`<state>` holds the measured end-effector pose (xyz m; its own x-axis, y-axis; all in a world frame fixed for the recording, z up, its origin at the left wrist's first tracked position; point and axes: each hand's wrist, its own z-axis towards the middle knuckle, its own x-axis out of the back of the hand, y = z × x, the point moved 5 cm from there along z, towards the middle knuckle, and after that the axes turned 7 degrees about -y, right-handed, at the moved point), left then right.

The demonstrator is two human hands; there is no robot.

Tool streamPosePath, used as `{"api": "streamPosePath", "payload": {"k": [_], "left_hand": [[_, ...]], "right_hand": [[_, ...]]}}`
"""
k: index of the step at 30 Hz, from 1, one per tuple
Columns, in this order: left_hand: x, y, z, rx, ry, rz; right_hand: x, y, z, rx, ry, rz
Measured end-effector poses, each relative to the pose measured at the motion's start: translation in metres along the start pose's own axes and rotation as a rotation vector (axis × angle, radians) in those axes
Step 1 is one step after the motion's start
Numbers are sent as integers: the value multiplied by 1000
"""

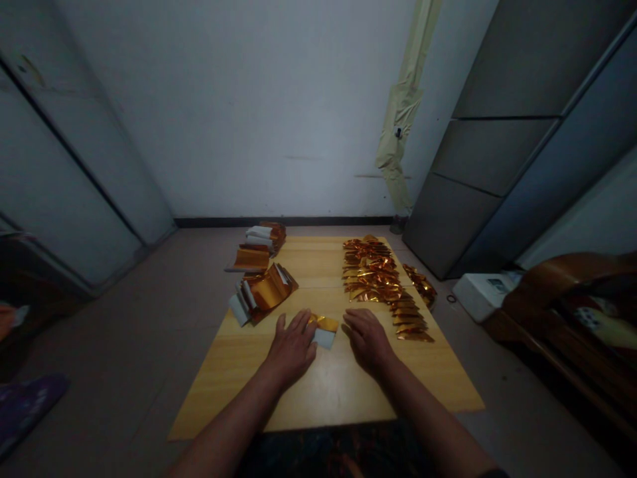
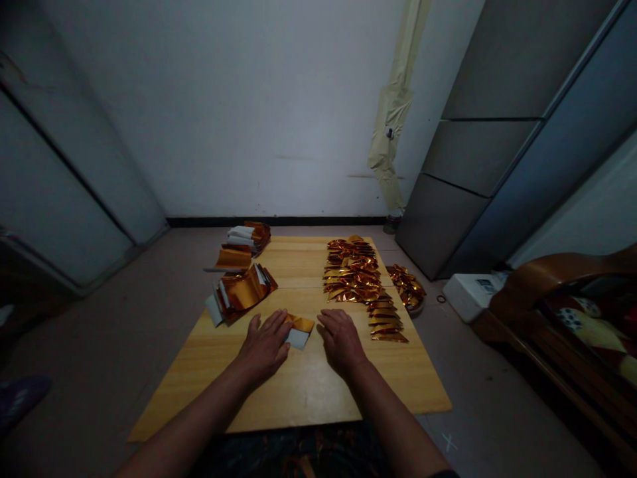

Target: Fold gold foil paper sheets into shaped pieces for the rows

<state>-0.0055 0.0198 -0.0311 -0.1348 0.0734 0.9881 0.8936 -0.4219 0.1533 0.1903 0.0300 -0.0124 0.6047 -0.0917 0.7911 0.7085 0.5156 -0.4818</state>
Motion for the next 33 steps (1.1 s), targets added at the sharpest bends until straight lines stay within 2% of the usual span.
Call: {"api": "streamPosePath", "payload": {"k": [6, 10, 15, 26, 33], "left_hand": [[0, 0, 1, -3, 8, 21], [-1, -1, 0, 6, -3, 26], [-1, -1, 1, 19, -9, 21], [-3, -1, 3, 41, -26, -16], [10, -6, 6, 8, -47, -77]], "right_hand": [[-19, -37, 12, 126, -178, -32], [-34, -49, 19, 139, -292, -141], [-36, -47, 17, 135, -345, -205], [-13, -28, -3, 181, -345, -234], [-14, -26, 7, 157, -354, -218]]}}
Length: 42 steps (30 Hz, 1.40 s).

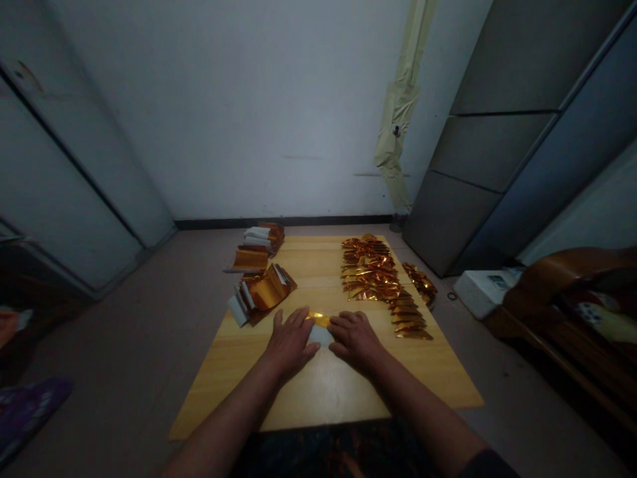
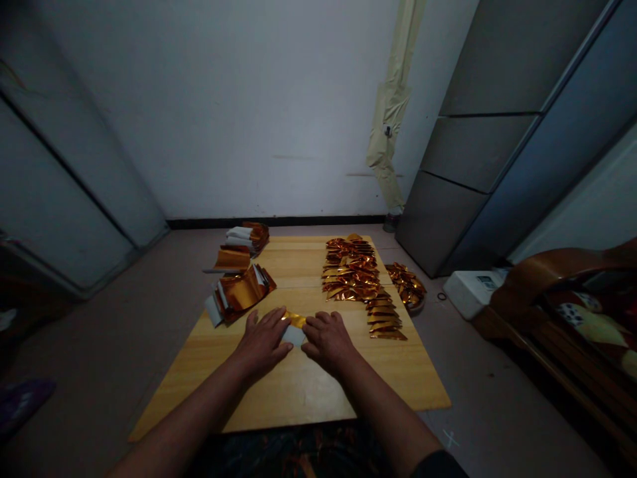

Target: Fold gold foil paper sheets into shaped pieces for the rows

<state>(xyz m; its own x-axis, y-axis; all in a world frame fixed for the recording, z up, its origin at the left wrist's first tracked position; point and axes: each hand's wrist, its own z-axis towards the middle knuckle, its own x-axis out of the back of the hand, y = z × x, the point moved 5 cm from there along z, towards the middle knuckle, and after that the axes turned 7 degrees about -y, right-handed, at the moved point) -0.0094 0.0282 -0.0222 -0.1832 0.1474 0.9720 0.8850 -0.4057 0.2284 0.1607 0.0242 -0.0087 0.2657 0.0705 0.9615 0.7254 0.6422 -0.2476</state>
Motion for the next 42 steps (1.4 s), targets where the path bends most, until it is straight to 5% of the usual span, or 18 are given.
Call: {"api": "streamPosePath", "payload": {"k": [7, 18, 29, 42], "left_hand": [[15, 5, 4, -136, 70, -49], [-8, 12, 11, -197, 255, 40], [5, 19, 6, -53, 59, 123], [-1, 7, 4, 52, 11, 85]], "right_hand": [[-4, 12, 12, -23, 11, 69], [-4, 13, 13, -27, 62, 103], [-4, 12, 9, -16, 39, 91], [-4, 12, 7, 9, 55, 71]]}}
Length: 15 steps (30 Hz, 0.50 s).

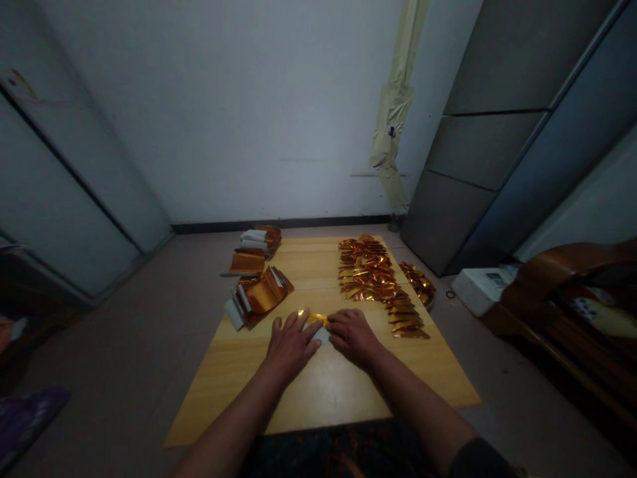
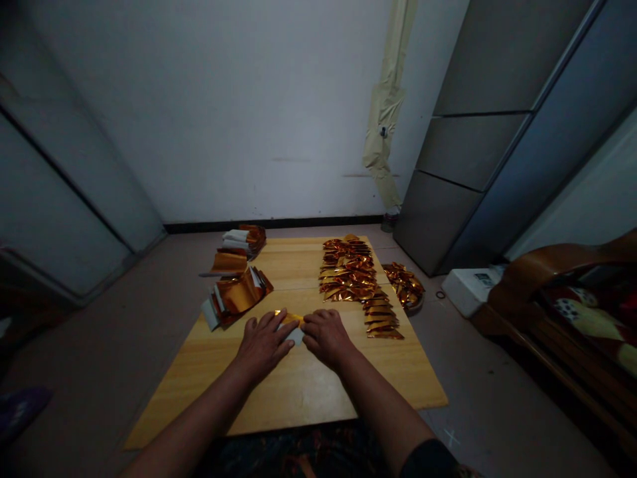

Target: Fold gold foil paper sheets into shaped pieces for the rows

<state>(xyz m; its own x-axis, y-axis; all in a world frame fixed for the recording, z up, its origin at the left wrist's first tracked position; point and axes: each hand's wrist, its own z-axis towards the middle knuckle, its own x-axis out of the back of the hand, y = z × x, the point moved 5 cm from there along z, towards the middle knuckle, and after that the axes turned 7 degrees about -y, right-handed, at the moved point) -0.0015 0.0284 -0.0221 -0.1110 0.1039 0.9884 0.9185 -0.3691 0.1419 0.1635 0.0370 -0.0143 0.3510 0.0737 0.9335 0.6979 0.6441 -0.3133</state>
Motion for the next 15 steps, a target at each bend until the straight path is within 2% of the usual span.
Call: {"api": "streamPosePath", "payload": {"k": [8, 12, 15], "left_hand": [[-5, -6, -1, 116, 13, -58], [-6, -8, 2, 118, 23, -66], [-1, -3, 3, 64, 52, -54]], "right_hand": [[0, 1, 0, -9, -16, -8], [-3, 2, 1, -21, -19, -6], [-3, 3, 2, -30, -20, -1]]}}
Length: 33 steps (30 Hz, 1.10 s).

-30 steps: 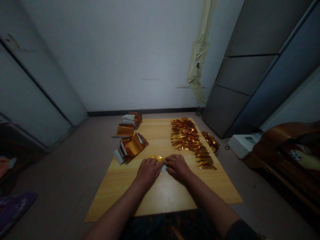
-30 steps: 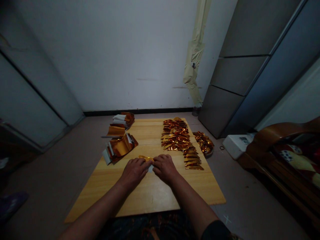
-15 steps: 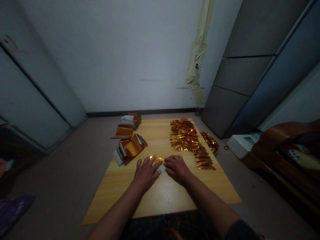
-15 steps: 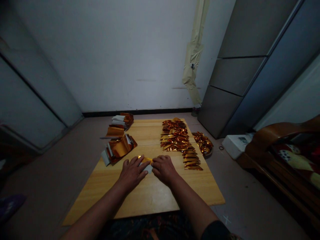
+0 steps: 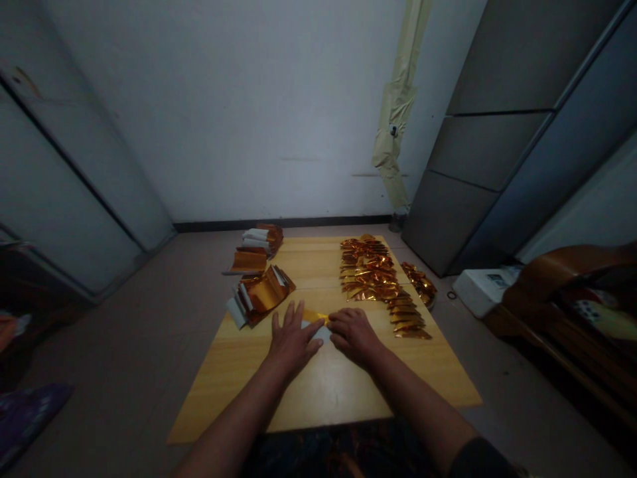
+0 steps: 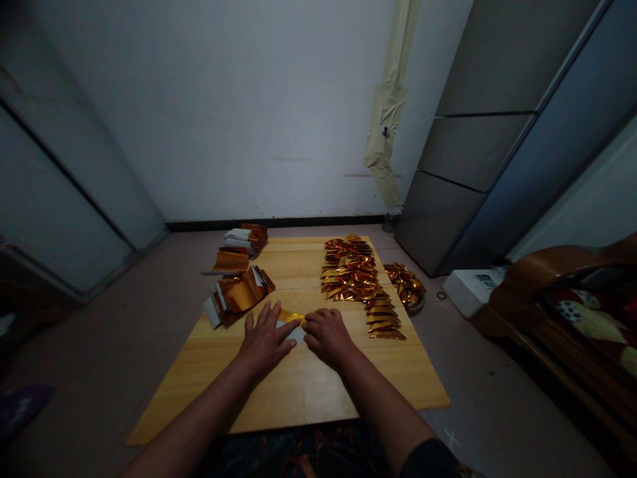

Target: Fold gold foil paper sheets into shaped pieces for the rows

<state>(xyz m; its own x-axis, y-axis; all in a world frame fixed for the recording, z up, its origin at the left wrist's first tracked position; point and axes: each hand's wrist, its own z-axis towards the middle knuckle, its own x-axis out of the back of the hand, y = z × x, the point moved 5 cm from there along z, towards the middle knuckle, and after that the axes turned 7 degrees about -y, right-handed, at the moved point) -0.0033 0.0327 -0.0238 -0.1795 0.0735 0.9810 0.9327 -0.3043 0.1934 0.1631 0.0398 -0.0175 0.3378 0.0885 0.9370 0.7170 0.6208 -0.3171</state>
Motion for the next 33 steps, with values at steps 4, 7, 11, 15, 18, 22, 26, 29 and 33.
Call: {"api": "streamPosePath", "payload": {"k": [4, 7, 11, 15, 18, 22, 26, 29, 33], "left_hand": [[8, 9, -1, -139, 38, 6], [6, 11, -1, -225, -25, -70], [-1, 4, 2, -209, -41, -165], [-4, -1, 4, -163, -30, -211], [-3, -2, 4, -135, -38, -243], [1, 0, 2, -109, -19, -276], [3, 4, 2, -111, 22, -268], [1, 6, 3, -116, 47, -232], [0, 8, 2, -133, 47, -205]], "right_hand": [[2, 0, 1, -3, -2, 13], [2, 1, 3, -11, -5, 30], [0, 5, 8, -44, 3, 53], [-2, 8, 12, -75, 25, 62], [-3, 9, 14, -84, 53, 85], [-6, 12, 18, -120, 72, 119], [-6, 14, 18, -149, 76, 154], [-2, 10, 12, -97, 61, 158], [4, 1, 1, 9, 60, 103]]}}
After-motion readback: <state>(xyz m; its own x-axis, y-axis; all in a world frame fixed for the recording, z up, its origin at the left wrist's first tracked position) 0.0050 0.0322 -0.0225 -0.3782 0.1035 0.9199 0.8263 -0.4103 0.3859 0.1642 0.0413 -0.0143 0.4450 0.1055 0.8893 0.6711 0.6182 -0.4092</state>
